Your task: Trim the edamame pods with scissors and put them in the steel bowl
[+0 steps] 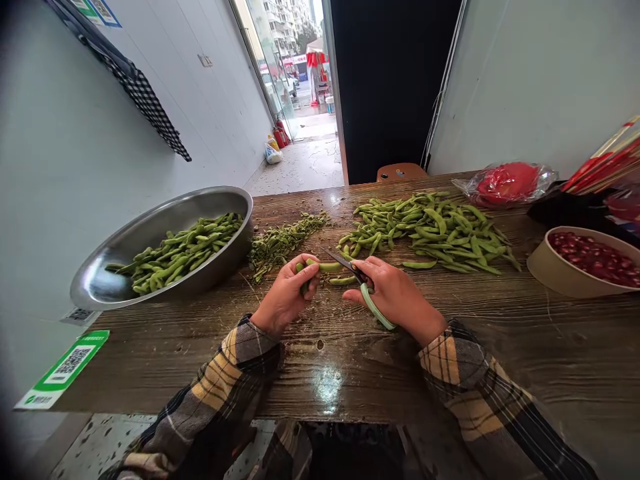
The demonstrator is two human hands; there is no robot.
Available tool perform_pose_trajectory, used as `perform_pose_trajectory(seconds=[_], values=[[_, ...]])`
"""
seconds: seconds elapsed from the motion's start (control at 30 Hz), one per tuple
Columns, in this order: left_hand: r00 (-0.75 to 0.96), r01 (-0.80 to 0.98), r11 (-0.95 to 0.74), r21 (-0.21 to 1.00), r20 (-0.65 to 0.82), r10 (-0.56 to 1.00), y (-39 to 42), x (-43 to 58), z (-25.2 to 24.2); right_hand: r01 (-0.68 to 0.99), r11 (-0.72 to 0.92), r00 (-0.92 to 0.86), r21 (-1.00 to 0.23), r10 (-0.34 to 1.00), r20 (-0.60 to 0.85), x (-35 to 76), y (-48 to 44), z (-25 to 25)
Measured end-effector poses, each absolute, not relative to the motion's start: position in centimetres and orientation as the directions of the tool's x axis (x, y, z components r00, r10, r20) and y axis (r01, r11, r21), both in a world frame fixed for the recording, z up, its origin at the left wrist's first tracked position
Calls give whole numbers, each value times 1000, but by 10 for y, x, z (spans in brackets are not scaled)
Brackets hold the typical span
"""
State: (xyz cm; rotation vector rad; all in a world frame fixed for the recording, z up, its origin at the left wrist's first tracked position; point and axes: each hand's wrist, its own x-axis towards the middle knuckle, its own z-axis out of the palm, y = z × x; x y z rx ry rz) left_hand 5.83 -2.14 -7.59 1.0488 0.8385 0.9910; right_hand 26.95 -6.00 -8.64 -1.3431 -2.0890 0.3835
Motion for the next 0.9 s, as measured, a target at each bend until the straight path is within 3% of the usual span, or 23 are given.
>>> perform_pose_trajectory(seconds=[0.4,0.9], values=[[293,-389,221,894,-107,950,-21,56,-75,712,426,-270,-559,900,343,269,-60,-86],[355,-371,269,889,-132,926,-23,61,-79,631,504,-305,-589,860,410,266,-62,-85]])
